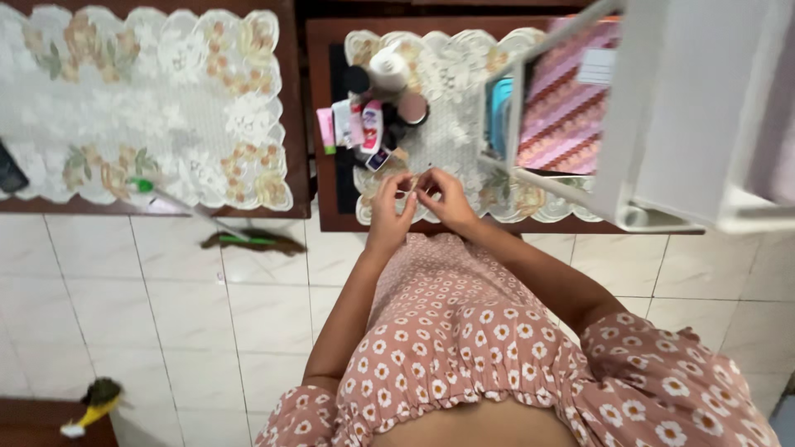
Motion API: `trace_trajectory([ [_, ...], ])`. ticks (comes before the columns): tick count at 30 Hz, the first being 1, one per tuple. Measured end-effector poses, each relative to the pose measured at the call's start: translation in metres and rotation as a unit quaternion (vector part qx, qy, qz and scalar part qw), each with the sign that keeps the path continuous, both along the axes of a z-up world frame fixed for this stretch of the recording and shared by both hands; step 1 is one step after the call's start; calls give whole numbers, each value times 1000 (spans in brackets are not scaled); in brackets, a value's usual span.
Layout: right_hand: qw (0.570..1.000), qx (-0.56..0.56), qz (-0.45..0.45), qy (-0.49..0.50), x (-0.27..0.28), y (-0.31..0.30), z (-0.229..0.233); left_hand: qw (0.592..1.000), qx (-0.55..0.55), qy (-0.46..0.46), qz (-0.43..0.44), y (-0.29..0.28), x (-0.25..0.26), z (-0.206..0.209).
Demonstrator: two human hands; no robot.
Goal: The person removes various toiletries and boxes from a wall-mounted plastic organizer and places them onto a wooden surface below. They handle bottles, a pouch, and several small boxes one by one, then remove the organizer itself and place it on the surface.
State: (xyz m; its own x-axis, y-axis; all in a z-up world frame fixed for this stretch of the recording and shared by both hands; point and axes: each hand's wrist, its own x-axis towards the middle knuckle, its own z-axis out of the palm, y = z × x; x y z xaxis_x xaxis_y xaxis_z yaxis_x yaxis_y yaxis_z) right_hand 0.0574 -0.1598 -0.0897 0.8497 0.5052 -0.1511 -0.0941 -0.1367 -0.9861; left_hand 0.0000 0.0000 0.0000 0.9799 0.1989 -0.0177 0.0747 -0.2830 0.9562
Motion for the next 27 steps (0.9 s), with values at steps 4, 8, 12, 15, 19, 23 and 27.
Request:
trace_trajectory([
  [4, 994, 39, 20, -96, 9, -24, 117, 998, 15, -63, 2, -23, 12, 56],
  [8, 979, 43, 25, -199, 15, -50, 213, 989, -38, -144, 11, -47, 22, 100],
  [12, 952, 60, 37, -297, 8, -88, 279, 979, -11, -201, 5, -72, 25, 138],
  [15, 923, 56, 29, -379, 3, -125, 312, 966, -51, -253, -32, -95, 31, 167],
  [19, 902, 47, -16, -429, 4, -177, 332, 942, 23, -329, -64, -126, 36, 198],
  [23, 889, 7, -103, -446, 12, -227, 338, 911, 33, -394, -116, -160, 43, 217],
  [27, 854, -41, -199, -478, 30, -262, 349, 896, 65, -405, -168, -188, 46, 229],
])
